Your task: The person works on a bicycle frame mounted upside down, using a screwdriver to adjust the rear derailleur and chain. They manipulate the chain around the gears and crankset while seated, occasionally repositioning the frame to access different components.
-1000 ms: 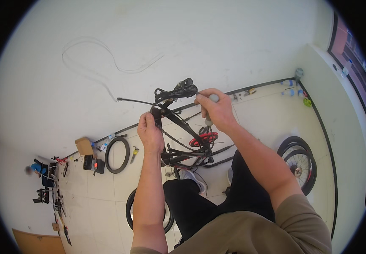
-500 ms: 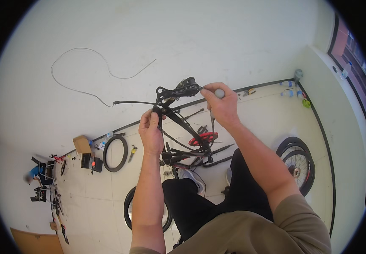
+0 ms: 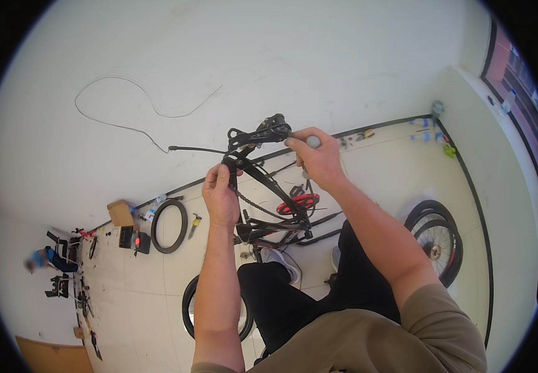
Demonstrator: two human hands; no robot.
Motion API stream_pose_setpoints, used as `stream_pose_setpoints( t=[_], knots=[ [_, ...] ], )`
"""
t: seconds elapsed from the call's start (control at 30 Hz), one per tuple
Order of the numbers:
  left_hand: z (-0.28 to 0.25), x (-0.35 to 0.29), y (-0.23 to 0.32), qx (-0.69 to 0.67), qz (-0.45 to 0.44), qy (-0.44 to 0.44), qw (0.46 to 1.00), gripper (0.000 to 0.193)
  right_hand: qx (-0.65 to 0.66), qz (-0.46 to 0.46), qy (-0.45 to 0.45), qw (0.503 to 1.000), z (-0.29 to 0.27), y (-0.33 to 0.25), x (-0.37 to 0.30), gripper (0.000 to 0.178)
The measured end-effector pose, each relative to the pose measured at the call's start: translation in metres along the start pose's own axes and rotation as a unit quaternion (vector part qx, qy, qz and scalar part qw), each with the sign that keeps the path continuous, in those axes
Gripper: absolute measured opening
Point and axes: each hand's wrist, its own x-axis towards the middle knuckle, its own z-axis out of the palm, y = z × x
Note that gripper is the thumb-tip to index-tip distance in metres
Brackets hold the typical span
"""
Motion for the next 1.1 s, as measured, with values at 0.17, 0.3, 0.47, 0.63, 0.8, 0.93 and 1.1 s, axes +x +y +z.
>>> stream_pose_setpoints(
  t=[0.17,0.3,0.47,0.63,0.8,0.93,1.1],
  knots=[
    [0.004,-0.001,0.000,0.014,-0.009,0.013,1.000,0.019,-0.013,0.000,0.001,1.000,-0.003,-0.002,-0.002,0.012],
    [0.003,-0.001,-0.001,0.016,-0.006,0.019,1.000,0.019,-0.038,-0.007,0.000,0.999,-0.001,-0.002,0.000,0.013],
    [0.002,0.000,-0.002,-0.005,-0.010,0.004,1.000,0.018,-0.096,-0.072,0.004,0.993,-0.003,0.011,0.006,0.013],
    [0.002,-0.001,-0.001,0.001,-0.007,0.011,1.000,0.018,-0.125,-0.062,0.005,0.990,-0.005,0.014,0.005,0.014],
    [0.004,-0.001,0.000,0.014,-0.010,0.013,1.000,0.019,-0.161,-0.094,0.002,0.983,-0.010,0.020,0.007,0.013],
    [0.005,-0.001,-0.001,0.020,-0.012,0.016,1.000,0.021,-0.125,-0.093,0.012,0.988,-0.009,0.027,0.008,0.009],
    [0.008,-0.002,0.002,0.008,-0.018,0.018,1.000,0.023,-0.115,-0.073,0.045,0.990,-0.007,0.015,0.004,0.011]
  ],
)
